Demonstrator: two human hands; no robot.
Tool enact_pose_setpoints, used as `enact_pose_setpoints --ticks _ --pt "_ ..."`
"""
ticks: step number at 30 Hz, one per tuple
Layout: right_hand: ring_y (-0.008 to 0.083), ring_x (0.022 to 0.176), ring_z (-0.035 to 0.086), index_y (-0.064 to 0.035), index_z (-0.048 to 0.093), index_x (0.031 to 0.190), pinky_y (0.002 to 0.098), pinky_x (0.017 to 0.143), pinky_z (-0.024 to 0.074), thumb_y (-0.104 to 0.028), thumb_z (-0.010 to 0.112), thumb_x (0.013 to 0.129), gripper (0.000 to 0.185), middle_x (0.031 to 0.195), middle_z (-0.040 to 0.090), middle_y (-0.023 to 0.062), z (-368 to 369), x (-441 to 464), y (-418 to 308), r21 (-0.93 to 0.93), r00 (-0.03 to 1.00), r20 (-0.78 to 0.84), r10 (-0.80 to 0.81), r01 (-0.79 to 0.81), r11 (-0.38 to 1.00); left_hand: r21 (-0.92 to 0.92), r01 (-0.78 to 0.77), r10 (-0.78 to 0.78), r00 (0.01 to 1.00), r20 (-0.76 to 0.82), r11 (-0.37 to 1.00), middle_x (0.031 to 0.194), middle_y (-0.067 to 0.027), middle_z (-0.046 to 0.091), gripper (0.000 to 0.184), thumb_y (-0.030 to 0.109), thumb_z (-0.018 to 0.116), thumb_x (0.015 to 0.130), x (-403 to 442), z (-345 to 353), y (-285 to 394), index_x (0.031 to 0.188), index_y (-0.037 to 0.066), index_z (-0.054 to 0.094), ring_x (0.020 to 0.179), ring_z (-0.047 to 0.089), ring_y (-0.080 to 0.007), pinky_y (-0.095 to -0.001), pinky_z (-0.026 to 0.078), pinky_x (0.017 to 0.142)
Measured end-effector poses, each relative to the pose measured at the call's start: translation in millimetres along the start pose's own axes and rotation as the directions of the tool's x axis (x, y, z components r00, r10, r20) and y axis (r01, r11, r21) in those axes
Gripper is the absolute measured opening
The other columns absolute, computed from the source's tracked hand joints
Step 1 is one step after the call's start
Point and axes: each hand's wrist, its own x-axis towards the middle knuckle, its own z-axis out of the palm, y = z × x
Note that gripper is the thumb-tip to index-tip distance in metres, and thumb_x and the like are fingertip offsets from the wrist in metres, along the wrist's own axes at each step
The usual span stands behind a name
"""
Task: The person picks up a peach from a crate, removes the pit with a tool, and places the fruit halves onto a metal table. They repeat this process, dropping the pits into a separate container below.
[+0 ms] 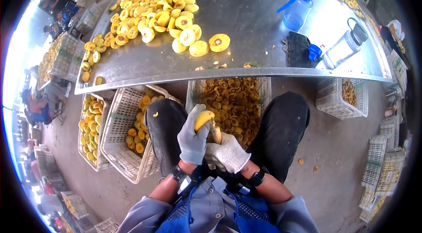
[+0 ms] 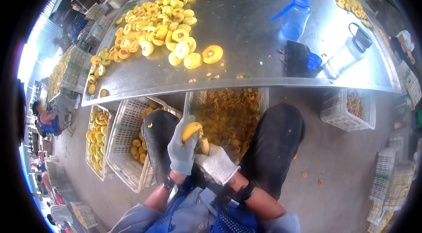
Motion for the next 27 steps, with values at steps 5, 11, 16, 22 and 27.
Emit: enact_pose_setpoints --ticks 5,11,16,22,27 --pt "0.0174 0.048 0.061 -0.0017 0.062 0.093 0.0274 0.038 0.0444 -0.019 0.07 0.094 0.019 0.066 0.063 0.0059 0 -2 -5 -0.025 0.999 0.028 0.022 -0.021 0.999 0.054 -0.05 0.05 0.999 0.011 0.997 0.127 -0.0138 0.069 0.047 -0.001 0.065 0.089 -2 -2 0 0.136 0.003 0.06 0.115 0.069 -0.0259 -0.0324 0.054 0.097" --pt "0.0125 0.044 0.053 -0.0031 0.062 0.1 0.0277 0.041 0.0417 -0.014 0.068 0.094 0.014 0.064 0.059 0.0014 8 -3 -6 -0.221 0.997 -0.073 -0.032 0.016 0.975 0.043 -0.066 0.064 0.997 0.03 0.997 0.132 -0.0158 0.066 0.053 -0.004 0.063 0.089 -7 -3 3 0.141 0.002 0.055 0.12 0.066 -0.0276 -0.0331 0.052 0.101" --pt "0.0104 0.045 0.052 -0.0036 0.062 0.101 0.0269 0.041 0.0406 -0.014 0.067 0.095 0.014 0.063 0.056 0.0002 10 -9 -16 -0.161 0.994 -0.066 0.085 -0.095 0.982 -0.002 -0.103 0.102 0.983 0.156 0.995 0.134 -0.0162 0.064 0.063 -0.004 0.069 0.084 -5 -16 5 0.144 0.001 0.051 0.123 0.064 -0.026 -0.0321 0.05 0.103" --pt "0.0089 0.05 0.056 -0.0051 0.065 0.102 0.0252 0.044 0.043 -0.021 0.072 0.093 0.019 0.068 0.065 0.0024 12 -11 -18 -0.248 0.998 -0.015 0.062 -0.063 0.967 -0.207 0.164 -0.078 0.925 0.371 0.964 0.135 -0.0122 0.062 0.07 0.0 0.078 0.075 13 -33 14 0.14 0.0 0.053 0.123 0.06 -0.0174 -0.0304 0.047 0.105" --pt "0.0109 0.055 0.06 -0.0041 0.064 0.103 0.0258 0.051 0.047 -0.022 0.07 0.094 0.021 0.069 0.065 0.0023 9 -13 -22 -0.368 0.993 0.012 0.117 -0.105 0.924 -0.219 0.071 -0.011 0.964 0.266 0.973 0.122 -0.0108 0.066 0.058 -0.004 0.074 0.074 4 -19 1 0.13 0.0 0.058 0.107 0.065 -0.019 -0.0308 0.052 0.095"
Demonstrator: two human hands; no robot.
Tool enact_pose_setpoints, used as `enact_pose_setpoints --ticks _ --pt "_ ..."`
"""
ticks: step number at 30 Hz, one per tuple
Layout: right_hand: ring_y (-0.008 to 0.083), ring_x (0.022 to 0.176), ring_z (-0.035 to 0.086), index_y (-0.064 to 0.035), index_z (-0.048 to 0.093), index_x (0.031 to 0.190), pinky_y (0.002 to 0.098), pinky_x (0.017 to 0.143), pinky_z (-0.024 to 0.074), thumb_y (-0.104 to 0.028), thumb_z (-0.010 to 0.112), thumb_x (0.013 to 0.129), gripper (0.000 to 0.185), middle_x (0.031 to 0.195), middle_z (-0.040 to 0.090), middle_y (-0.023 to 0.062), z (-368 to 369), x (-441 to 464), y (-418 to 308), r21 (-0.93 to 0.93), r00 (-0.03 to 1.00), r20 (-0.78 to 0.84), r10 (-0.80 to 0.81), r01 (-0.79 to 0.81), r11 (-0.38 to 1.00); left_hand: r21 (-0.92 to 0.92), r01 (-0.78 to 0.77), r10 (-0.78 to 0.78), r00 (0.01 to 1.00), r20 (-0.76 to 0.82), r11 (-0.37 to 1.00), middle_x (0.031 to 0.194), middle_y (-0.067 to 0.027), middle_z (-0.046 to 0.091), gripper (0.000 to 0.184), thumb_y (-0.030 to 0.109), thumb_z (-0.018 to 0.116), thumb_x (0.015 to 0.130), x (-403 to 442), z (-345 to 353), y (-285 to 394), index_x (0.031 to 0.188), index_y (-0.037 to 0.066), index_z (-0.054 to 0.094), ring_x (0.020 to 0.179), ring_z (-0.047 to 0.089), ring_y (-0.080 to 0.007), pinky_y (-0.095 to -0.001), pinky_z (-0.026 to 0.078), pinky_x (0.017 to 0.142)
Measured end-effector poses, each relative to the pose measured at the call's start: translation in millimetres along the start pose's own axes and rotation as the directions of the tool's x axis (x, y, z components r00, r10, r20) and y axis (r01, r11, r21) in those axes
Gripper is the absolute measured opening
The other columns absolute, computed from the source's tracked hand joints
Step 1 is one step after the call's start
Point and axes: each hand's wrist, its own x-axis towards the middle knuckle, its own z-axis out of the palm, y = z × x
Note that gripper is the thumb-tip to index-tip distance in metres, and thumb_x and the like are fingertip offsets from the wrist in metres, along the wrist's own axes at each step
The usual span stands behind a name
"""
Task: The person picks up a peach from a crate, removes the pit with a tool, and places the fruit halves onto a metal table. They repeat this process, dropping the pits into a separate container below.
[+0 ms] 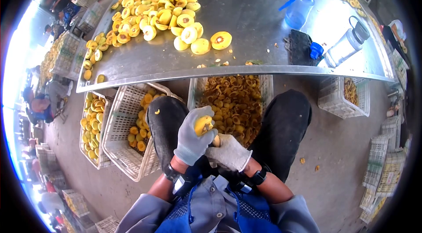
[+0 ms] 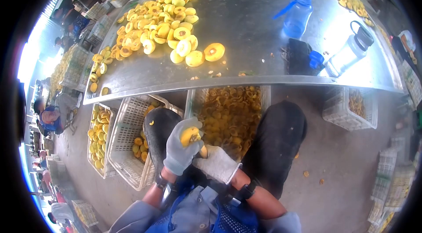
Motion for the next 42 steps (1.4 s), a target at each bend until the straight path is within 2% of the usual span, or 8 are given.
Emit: enact_pose_setpoints --ticks 17,24,28,31,35,38,40,42 --pt "0.0123 0.064 0.065 -0.0041 0.066 0.093 0.0269 0.058 0.0493 -0.018 0.07 0.091 0.015 0.074 0.069 0.0034 -1 -3 -6 -0.097 0.999 0.042 0.033 -0.029 0.995 -0.182 0.083 -0.068 0.993 0.092 0.98 0.118 -0.0107 0.069 0.044 -0.007 0.066 0.082 -5 -6 6 0.126 -0.002 0.062 0.101 0.069 -0.017 -0.0294 0.054 0.089" --pt "0.0191 0.062 0.068 -0.0002 0.065 0.1 0.0317 0.06 0.0537 -0.014 0.065 0.089 0.018 0.07 0.066 0.0078 -4 4 -6 -0.325 0.98 0.047 -0.193 0.197 0.925 -0.285 0.178 -0.102 0.96 0.261 0.942 0.098 -0.0109 0.075 0.028 0.017 0.069 0.095 20 -27 15 0.11 -0.007 0.071 0.091 0.07 -0.0162 -0.0285 0.055 0.087" --pt "0.0261 0.071 0.071 0.0004 0.066 0.098 0.0371 0.068 0.056 -0.017 0.065 0.087 0.02 0.074 0.068 0.0149 -9 -16 -65 -0.271 0.986 0.127 0.106 -0.068 0.96 -0.274 0.204 -0.122 0.949 0.29 0.94 0.096 -0.0119 0.075 0.027 0.017 0.065 0.097 36 -33 31 0.103 -0.008 0.074 0.087 0.07 -0.0162 -0.0283 0.056 0.08" --pt "0.032 0.08 0.071 -0.0004 0.067 0.098 0.0397 0.074 0.0556 -0.021 0.064 0.086 0.024 0.077 0.069 0.0174 -28 5 -52 -0.675 0.83 0.356 -0.43 0.547 0.496 -0.481 0.076 -0.023 0.993 0.115 0.874 0.093 -0.0119 0.075 0.027 0.017 0.065 0.097 34 -24 25 0.103 -0.008 0.073 0.083 0.07 -0.0164 -0.029 0.056 0.078" --pt "0.0271 0.079 0.068 -0.0026 0.071 0.095 0.0382 0.069 0.0539 -0.024 0.068 0.09 0.022 0.087 0.071 0.0139 -30 12 -60 -0.697 0.972 0.174 -0.157 0.234 0.677 -0.335 0.124 -0.097 0.991 0.096 0.934 0.089 -0.0113 0.075 0.022 0.011 0.064 0.095 38 -24 25 0.096 -0.008 0.075 0.081 0.07 -0.0155 -0.0278 0.056 0.076" --pt "0.0344 0.087 0.069 -0.0041 0.073 0.099 0.0418 0.076 0.0538 -0.027 0.063 0.087 0.027 0.091 0.073 0.0181 -37 30 -39 -0.656 0.913 0.255 -0.318 0.405 0.637 -0.033 0.221 -0.213 0.964 0.16 0.975 0.087 -0.0096 0.076 0.019 0.009 0.065 0.093 46 -24 36 0.093 -0.007 0.076 0.08 0.07 -0.0136 -0.0257 0.055 0.075" --pt "0.036 0.09 0.069 -0.0057 0.073 0.1 0.0425 0.08 0.0531 -0.028 0.062 0.085 0.029 0.093 0.073 0.0194 -38 25 -45 -0.686 0.886 0.304 -0.349 0.458 0.565 -0.081 0.244 -0.228 0.958 0.173 0.966 0.086 -0.0087 0.076 0.018 0.009 0.066 0.092 49 -23 34 0.094 -0.007 0.076 0.079 0.069 -0.0126 -0.0248 0.055 0.075" --pt "0.0351 0.091 0.069 -0.0067 0.073 0.101 0.042 0.081 0.0531 -0.028 0.063 0.084 0.029 0.094 0.073 0.0191 -42 10 -68 -0.659 0.97 0.226 -0.085 0.216 0.721 -0.226 0.246 -0.213 0.964 0.16 0.943 0.086 -0.0084 0.076 0.019 0.009 0.064 0.092 51 -10 19 0.093 -0.006 0.076 0.078 0.069 -0.0122 -0.0244 0.054 0.075"
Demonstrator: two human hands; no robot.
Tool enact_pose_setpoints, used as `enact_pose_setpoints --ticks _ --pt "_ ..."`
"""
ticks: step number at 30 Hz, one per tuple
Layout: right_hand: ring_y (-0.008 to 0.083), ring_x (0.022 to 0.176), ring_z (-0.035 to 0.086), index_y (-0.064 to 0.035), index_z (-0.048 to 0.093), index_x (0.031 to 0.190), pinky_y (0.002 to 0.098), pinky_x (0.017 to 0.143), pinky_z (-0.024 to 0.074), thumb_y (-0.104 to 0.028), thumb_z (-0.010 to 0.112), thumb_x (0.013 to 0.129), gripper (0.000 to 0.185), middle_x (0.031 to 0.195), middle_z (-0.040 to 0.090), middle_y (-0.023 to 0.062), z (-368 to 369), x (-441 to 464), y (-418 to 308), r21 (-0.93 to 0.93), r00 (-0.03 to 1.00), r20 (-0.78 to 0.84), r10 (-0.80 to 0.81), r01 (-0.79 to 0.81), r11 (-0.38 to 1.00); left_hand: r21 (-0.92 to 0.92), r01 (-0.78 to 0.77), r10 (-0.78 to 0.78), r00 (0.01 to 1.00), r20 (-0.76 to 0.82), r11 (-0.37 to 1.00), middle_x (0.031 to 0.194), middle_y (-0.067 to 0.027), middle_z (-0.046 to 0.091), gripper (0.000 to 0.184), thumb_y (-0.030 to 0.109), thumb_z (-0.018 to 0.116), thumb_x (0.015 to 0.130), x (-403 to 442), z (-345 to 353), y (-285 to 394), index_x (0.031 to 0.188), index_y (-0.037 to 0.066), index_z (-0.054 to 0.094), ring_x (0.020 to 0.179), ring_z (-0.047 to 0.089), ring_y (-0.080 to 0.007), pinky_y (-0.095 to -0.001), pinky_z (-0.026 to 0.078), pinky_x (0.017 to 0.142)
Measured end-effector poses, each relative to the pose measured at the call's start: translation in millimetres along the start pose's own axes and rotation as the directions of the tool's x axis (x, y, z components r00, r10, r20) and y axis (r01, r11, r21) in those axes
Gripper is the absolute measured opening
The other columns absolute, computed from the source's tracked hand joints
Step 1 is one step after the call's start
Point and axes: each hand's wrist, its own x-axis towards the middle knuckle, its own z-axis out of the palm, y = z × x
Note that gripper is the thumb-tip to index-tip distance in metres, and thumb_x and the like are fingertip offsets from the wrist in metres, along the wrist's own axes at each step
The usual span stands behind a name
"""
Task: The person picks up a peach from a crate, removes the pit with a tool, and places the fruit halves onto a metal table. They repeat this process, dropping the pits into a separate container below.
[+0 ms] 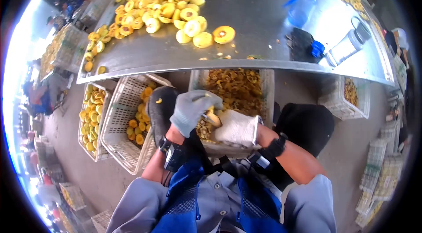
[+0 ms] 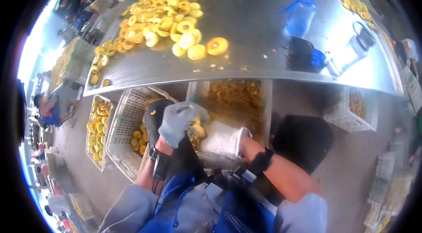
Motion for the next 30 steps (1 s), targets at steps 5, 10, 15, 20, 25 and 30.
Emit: enact_pose_setpoints --ticks 5,10,15,20,25,30 --pt "0.0322 0.082 0.067 -0.0056 0.071 0.096 0.041 0.076 0.0522 -0.028 0.069 0.08 0.028 0.084 0.07 0.0171 -2 -11 22 0.268 1.0 0.031 -0.007 -0.002 0.964 -0.407 -0.17 0.181 0.983 -0.011 0.897 0.091 -0.0203 0.074 0.036 0.029 0.071 0.094 8 18 -25 0.097 -0.007 0.072 0.076 0.071 -0.0262 -0.0367 0.058 0.072" --pt "0.0201 0.074 0.064 -0.0055 0.07 0.09 0.035 0.069 0.0501 -0.025 0.074 0.083 0.021 0.078 0.069 0.0087 8 -8 58 0.264 0.928 -0.143 -0.343 0.37 0.891 -0.495 -0.099 0.143 0.988 0.053 0.864 0.092 -0.0197 0.072 0.041 0.035 0.072 0.09 14 26 -27 0.102 -0.004 0.07 0.078 0.07 -0.0294 -0.0395 0.059 0.074" --pt "0.0106 0.057 0.053 -0.0065 0.068 0.073 0.0302 0.055 0.0438 -0.024 0.075 0.082 0.021 0.06 0.058 0.0005 9 -14 51 0.506 0.983 -0.065 -0.173 0.182 0.843 -0.645 -0.074 0.102 0.995 0.006 0.761 0.094 -0.0141 0.068 0.038 0.043 0.065 0.097 13 38 -34 0.101 0.005 0.067 0.077 0.063 -0.0272 -0.0384 0.052 0.067" --pt "0.0115 0.064 0.06 -0.0057 0.072 0.091 0.0299 0.059 0.0481 -0.018 0.076 0.083 0.015 0.07 0.066 0.0015 17 3 68 0.529 0.99 0.028 -0.142 0.106 0.842 -0.631 -0.083 0.121 0.993 0.017 0.771 0.093 -0.0132 0.068 0.039 0.046 0.062 0.099 9 38 -22 0.101 0.007 0.067 0.077 0.062 -0.0273 -0.0381 0.05 0.067" --pt "0.0099 0.05 0.055 -0.0088 0.07 0.083 0.0271 0.046 0.0407 -0.015 0.076 0.077 0.011 0.062 0.061 -0.001 15 -1 46 0.669 0.991 0.134 0.006 -0.095 0.738 -0.607 -0.023 0.032 0.999 0.003 0.794 0.092 -0.0161 0.069 0.043 0.046 0.063 0.098 1 32 -16 0.101 0.003 0.067 0.075 0.064 -0.0275 -0.039 0.053 0.07" --pt "0.0093 0.037 0.04 -0.0101 0.06 0.081 0.0276 0.034 0.0263 -0.012 0.071 0.083 0.012 0.051 0.046 -0.0035 9 -17 15 0.65 0.965 0.252 0.068 -0.22 0.727 -0.312 -0.251 0.244 0.968 -0.062 0.916 0.09 -0.0183 0.072 0.049 0.044 0.063 0.098 -12 20 -14 0.102 -0.004 0.069 0.074 0.068 -0.0262 -0.0358 0.057 0.069"
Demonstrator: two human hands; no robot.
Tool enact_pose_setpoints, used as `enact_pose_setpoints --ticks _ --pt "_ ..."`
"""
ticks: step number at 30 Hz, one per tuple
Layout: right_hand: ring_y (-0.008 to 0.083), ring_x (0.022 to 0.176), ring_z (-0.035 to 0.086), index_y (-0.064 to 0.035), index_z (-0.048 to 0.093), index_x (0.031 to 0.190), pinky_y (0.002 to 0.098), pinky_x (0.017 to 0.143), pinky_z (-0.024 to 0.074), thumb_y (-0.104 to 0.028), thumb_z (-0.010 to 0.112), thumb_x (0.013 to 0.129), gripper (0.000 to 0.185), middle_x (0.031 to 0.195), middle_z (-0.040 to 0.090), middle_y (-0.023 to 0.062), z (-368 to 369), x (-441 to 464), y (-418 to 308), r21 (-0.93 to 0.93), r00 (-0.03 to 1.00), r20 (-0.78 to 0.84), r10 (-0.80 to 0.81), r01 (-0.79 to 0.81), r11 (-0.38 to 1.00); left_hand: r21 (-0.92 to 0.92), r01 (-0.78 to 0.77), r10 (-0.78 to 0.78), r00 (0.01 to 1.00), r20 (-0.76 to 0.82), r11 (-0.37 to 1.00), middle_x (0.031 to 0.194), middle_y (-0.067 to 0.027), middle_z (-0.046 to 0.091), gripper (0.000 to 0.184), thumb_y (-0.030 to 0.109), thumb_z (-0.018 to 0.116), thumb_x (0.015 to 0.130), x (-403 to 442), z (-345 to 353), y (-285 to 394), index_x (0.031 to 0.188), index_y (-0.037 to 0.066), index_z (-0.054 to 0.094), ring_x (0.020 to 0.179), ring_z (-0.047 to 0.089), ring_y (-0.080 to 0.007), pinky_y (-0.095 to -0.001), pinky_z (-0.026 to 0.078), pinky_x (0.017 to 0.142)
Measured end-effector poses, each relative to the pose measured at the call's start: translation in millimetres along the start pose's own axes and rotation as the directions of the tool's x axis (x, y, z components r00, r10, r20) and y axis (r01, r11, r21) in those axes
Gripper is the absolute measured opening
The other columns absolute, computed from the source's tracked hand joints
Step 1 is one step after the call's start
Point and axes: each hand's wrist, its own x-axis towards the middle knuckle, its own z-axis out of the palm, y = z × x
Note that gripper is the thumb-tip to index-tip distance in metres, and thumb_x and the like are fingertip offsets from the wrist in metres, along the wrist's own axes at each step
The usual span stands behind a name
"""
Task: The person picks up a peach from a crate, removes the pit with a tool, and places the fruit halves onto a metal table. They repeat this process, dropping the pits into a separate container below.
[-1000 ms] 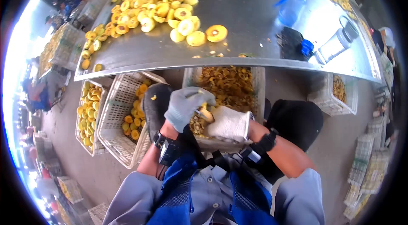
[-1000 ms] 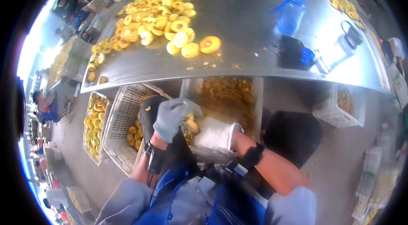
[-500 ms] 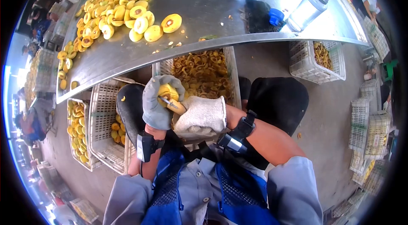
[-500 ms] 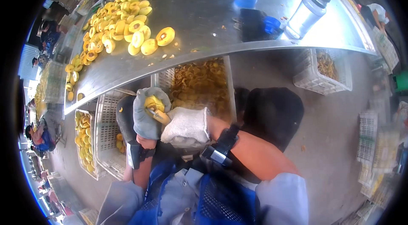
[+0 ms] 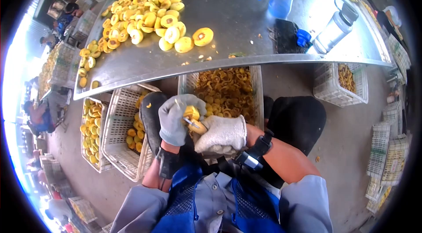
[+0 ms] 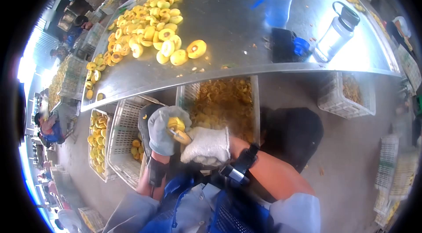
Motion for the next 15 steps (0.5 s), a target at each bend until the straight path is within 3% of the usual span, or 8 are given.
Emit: enact_pose_setpoints --ticks 5,6,7,9,10,12,13,15 --pt "0.0078 0.039 0.043 -0.009 0.062 0.083 0.0258 0.036 0.0329 -0.011 0.072 0.082 0.01 0.051 0.045 -0.0039 6 -4 -9 0.076 0.988 0.152 -0.003 -0.008 0.997 -0.319 0.079 -0.095 0.995 -0.033 0.945 0.089 -0.0142 0.068 0.047 0.047 0.064 0.098 -9 0 14 0.105 0.0 0.067 0.075 0.065 -0.0254 -0.0361 0.054 0.067" --pt "0.0058 0.039 0.041 -0.0089 0.067 0.083 0.0227 0.036 0.0278 -0.018 0.074 0.084 0.011 0.053 0.048 -0.0048 12 -11 -16 0.019 0.993 0.117 -0.02 0.018 1.0 -0.625 0.126 -0.182 0.983 -0.026 0.77 0.092 -0.0137 0.065 0.043 0.046 0.062 0.099 -3 -9 6 0.106 0.004 0.065 0.077 0.063 -0.0265 -0.0368 0.053 0.069" --pt "0.007 0.046 0.046 -0.0084 0.069 0.086 0.0239 0.042 0.0355 -0.018 0.073 0.084 0.011 0.057 0.052 -0.0027 10 -9 -15 0.021 0.989 0.147 -0.032 0.029 0.999 -0.728 0.102 -0.226 0.971 -0.074 0.678 0.099 -0.0146 0.065 0.041 0.047 0.06 0.1 1 -18 4 0.105 0.007 0.064 0.078 0.062 -0.026 -0.0356 0.053 0.07" --pt "0.0098 0.059 0.055 -0.0063 0.07 0.092 0.0274 0.054 0.045 -0.02 0.073 0.084 0.016 0.067 0.059 -0.0001 2 9 4 -0.018 0.99 0.064 -0.126 0.127 0.992 -0.39 -0.061 -0.024 0.978 -0.209 0.919 0.101 -0.0143 0.066 0.035 0.038 0.064 0.099 9 -52 13 0.11 0.005 0.064 0.085 0.066 -0.0269 -0.0373 0.055 0.074" --pt "0.0103 0.063 0.056 -0.0055 0.07 0.094 0.0283 0.057 0.0463 -0.02 0.074 0.084 0.018 0.07 0.061 0.0002 -1 10 5 -0.049 0.99 0.027 -0.137 0.138 0.989 0.299 -0.263 0.353 0.885 -0.304 0.917 0.102 -0.0138 0.068 0.033 0.033 0.067 0.098 8 -83 8 0.111 0.003 0.066 0.091 0.068 -0.0272 -0.0387 0.056 0.078" --pt "0.0115 0.071 0.059 -0.004 0.071 0.096 0.0302 0.065 0.0487 -0.021 0.074 0.084 0.022 0.076 0.065 0.0007 -5 11 4 -0.106 0.985 -0.05 -0.164 0.158 0.982 0.826 -0.084 0.496 0.831 -0.25 0.557 0.107 -0.0137 0.071 0.031 0.025 0.071 0.094 13 -134 38 0.112 0.0 0.069 0.1 0.07 -0.0276 -0.04 0.057 0.086" --pt "0.0114 0.071 0.058 -0.0036 0.071 0.096 0.0304 0.065 0.0488 -0.022 0.074 0.084 0.022 0.076 0.066 0.0009 -6 11 2 -0.147 0.976 -0.077 -0.202 0.189 0.971 0.779 0.126 0.292 0.881 -0.373 0.615 0.11 -0.0139 0.073 0.03 0.021 0.072 0.092 19 -143 66 0.112 -0.001 0.07 0.104 0.07 -0.0276 -0.0399 0.056 0.09" --pt "0.0111 0.072 0.058 -0.0028 0.07 0.096 0.0307 0.066 0.0489 -0.023 0.074 0.084 0.024 0.077 0.066 0.0013 -5 11 -4 -0.234 0.954 -0.117 -0.276 0.244 0.941 0.948 0.175 0.276 0.928 -0.248 0.265 0.114 -0.0141 0.072 0.03 0.021 0.073 0.09 29 -145 90 0.111 0.001 0.072 0.103 0.071 -0.0284 -0.0378 0.055 0.091"
